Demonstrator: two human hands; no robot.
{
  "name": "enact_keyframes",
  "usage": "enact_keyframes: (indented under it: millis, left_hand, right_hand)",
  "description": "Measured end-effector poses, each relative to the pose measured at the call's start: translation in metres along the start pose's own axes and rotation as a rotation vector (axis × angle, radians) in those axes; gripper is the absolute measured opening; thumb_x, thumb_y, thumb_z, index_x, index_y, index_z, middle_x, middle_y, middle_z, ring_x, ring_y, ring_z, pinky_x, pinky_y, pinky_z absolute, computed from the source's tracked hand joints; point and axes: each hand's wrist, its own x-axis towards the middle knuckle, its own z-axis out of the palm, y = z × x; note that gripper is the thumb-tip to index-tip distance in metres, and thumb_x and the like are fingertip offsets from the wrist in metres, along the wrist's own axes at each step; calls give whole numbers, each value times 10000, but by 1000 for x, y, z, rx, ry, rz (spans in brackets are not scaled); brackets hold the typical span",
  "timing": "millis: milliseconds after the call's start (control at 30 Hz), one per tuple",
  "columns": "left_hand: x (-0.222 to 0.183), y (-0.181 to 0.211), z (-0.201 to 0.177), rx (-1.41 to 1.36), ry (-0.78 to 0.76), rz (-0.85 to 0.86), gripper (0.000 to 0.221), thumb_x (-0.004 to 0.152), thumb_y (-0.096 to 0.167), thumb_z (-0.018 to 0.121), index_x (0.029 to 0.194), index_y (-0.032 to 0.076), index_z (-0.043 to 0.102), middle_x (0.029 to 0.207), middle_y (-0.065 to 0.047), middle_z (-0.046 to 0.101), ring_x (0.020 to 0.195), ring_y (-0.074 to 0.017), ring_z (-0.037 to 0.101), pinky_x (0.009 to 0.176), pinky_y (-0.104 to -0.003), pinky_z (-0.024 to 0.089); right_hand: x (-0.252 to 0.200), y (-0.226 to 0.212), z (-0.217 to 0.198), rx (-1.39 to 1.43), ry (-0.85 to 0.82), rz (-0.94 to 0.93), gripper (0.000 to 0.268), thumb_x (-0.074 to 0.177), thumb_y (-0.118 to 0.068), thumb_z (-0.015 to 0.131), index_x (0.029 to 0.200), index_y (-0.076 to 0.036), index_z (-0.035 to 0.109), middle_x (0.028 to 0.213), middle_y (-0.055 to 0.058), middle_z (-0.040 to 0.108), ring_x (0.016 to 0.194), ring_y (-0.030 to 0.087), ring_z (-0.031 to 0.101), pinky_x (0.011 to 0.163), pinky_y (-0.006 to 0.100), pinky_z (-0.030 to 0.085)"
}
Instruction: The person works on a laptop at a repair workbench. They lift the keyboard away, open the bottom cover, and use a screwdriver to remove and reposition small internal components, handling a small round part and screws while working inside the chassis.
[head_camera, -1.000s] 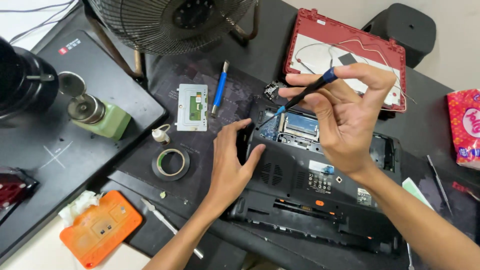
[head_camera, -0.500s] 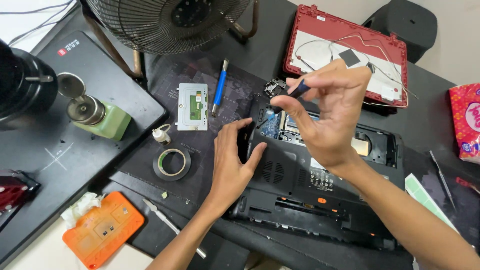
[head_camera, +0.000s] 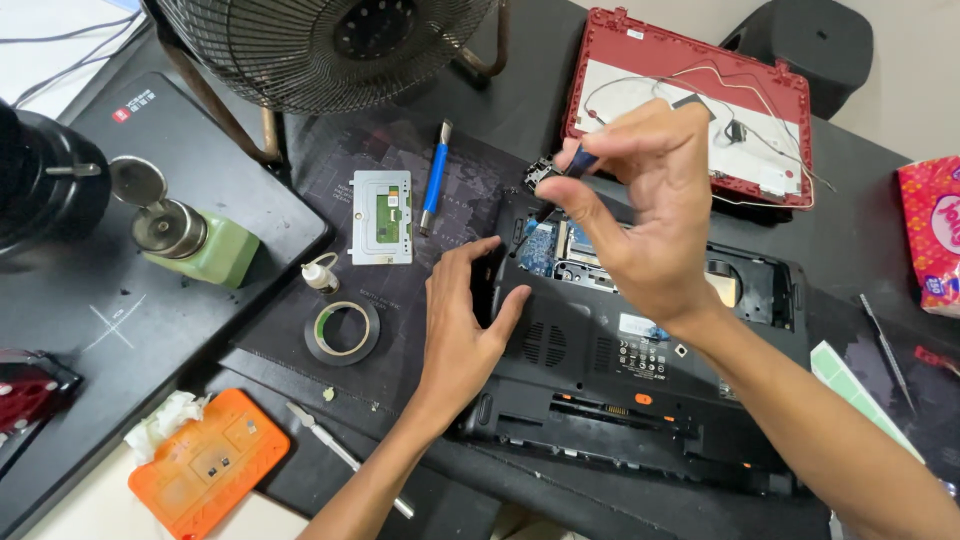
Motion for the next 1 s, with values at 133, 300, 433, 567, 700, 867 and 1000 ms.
enact_keyframes:
  millis: [133,300,433,567,700,867,1000]
  left_hand:
    - [-1,-1,0,21,12,12,530,895,227,762,1345,36,560,1271,-138,615,1199,-324,559,1036,-416,412]
    - [0,-1,0,10,2,15,537,892,229,765,1350,36,560,1261,-140,614,1187,-321,567,1034,-418,411]
    - [-1,-1,0,13,-1,15,538,894,230,765,1350,36,557,1260,-141,613,1201,-322,565,1041,-416,412]
    - [-1,-2,1,6,6,21,536,894,231,765,1350,39,558,1260,-134,616,1197,-318,567,1040,-411,416]
    - [-1,-3,1,13,0,34,547,894,219,763,1361,33,549,1279,-134,608,1209,-320,562,1042,-415,405]
    - [-2,-4,1,5,16,42,547,898,219,766,1361,33,541,1288,-130,604,1211,-317,558,1039,-412,405]
    - [-2,-3,1,2,3,27,540,897,222,764,1358,42,550,1267,-127,604,1194,-309,563,1035,-409,411]
  right_hand:
    - [11,-18,3,89,47,269,256,989,21,606,1178,-21,438,1107,112,682,1064,169,693,976,263,564]
    - [8,-14,1,20,31,91,343,993,59,684,1200,-17,421,1178,93,542,1081,137,633,979,261,577]
    - [-14,14,-10,50,-3,35,297,1138,90,696,1266,4,442,1135,106,586,1047,137,650,1008,256,592]
    - [4,-12,1,26,-25,-27,338,1029,54,680,1243,-3,425,1238,109,540,1188,173,657,1043,283,588]
    - [2,-9,3,-3,36,87,297,998,65,662,1187,-1,443,1124,87,564,1058,141,652,961,276,589]
    - [1,-13,4,-40,18,209,245,1025,59,604,1218,4,463,1251,116,667,1144,154,661,984,278,552]
    - [-9,0,1,-21,56,68,368,1024,57,766,1217,-4,459,1184,116,548,1066,138,611,1006,281,573]
